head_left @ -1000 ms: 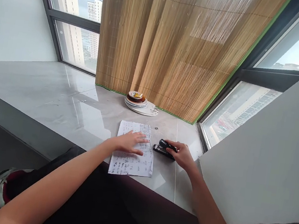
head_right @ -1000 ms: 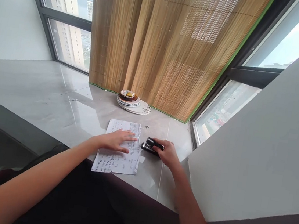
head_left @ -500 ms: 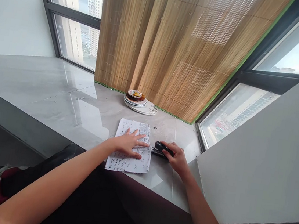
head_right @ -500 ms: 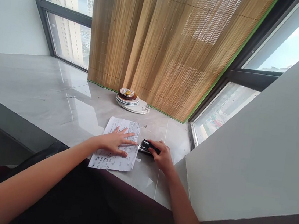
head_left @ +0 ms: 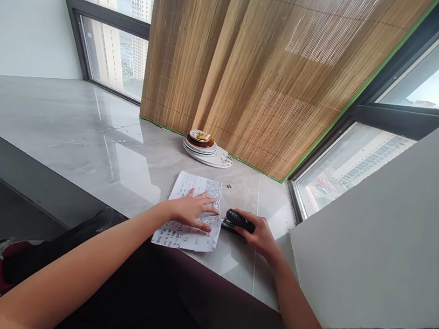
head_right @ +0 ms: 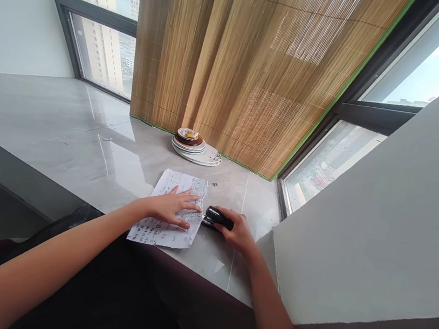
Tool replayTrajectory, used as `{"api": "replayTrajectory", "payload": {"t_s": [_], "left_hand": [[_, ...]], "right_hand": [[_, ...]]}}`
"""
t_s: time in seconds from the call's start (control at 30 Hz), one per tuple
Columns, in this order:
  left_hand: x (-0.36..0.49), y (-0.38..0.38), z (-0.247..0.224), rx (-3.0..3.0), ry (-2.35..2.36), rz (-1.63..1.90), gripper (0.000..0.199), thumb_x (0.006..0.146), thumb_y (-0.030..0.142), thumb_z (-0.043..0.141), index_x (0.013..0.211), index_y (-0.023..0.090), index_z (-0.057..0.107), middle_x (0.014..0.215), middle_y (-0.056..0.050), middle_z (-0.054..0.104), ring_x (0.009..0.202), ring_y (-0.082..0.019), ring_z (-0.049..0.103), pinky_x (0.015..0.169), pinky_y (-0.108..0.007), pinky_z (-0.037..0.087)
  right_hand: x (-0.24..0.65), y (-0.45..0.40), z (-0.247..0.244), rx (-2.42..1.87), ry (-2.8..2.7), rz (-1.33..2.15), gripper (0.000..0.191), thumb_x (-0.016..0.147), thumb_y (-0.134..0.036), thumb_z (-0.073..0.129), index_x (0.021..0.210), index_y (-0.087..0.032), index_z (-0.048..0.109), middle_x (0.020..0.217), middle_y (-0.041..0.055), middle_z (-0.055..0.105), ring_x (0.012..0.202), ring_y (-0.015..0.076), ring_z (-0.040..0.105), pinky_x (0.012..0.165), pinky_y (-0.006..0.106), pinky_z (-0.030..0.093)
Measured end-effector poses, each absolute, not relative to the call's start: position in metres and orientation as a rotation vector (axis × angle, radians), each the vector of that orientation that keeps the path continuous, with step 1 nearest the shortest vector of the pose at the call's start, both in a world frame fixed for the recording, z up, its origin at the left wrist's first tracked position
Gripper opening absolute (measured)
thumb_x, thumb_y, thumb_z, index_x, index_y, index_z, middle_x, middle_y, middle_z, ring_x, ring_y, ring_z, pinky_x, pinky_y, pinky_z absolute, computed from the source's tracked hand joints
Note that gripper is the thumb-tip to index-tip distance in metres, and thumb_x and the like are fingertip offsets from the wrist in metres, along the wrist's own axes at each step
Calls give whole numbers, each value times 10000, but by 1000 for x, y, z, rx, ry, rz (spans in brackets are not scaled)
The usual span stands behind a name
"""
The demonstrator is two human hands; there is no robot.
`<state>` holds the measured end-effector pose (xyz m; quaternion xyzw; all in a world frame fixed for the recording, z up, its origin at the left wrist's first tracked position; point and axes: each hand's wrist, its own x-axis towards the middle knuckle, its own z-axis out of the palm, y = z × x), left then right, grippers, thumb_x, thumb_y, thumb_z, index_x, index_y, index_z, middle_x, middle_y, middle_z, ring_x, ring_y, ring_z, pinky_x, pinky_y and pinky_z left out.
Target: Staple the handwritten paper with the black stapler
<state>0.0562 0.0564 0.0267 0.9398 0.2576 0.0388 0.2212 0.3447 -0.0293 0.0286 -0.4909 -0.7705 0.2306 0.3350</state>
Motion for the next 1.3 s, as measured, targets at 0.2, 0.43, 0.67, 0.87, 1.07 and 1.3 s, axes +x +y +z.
{"api": "replayTrajectory", "payload": {"t_s": [0.2,0.43,0.67,0.87,1.07,1.3], "left_hand": [[67,47,28,2580,740,152,773,816,806,570,1455,373,521,1682,-81,293,1557,-463,100,1142,-797,-37],[71,42,30,2582,842,181,686,832,810,542,1302,316,611,1648,-100,352,1547,-444,161,1145,-799,-10],[85,28,16,2627,914,186,988,807,833,538,1578,250,332,1690,-148,244,1568,-430,80,1167,-769,-30],[88,30,17,2581,891,244,1049,822,822,540,1630,231,227,1708,-152,165,1578,-401,68,1214,-702,1],[69,43,25,2601,794,53,1030,815,848,516,1629,277,251,1721,-113,76,1579,-405,-8,1227,-670,7],[77,36,20,2614,879,71,1009,848,832,477,1626,229,257,1715,-144,52,1575,-420,-16,1209,-702,-4]], "right_hand": [[342,-30,27,-1278,-2022,596,455,860,-275,714,1314,-291,685,1215,54,747,1097,294,711,1029,494,542],[345,-29,27,-1289,-1982,589,452,845,-246,708,1294,-295,700,1234,41,744,1134,295,702,1030,471,545],[334,-33,29,-1191,-2061,610,475,863,-275,719,1334,-302,673,1206,42,749,1069,276,719,968,442,564],[321,-33,26,-1166,-2045,573,472,872,-277,729,1337,-311,652,1213,34,743,1072,255,714,994,433,540],[316,-32,22,-1064,-2052,545,431,940,-334,685,1368,-301,648,1110,52,746,995,233,702,913,385,550],[309,-32,19,-1033,-2067,500,383,1012,-317,572,1390,-311,634,1093,58,715,995,223,667,889,372,537]]}}
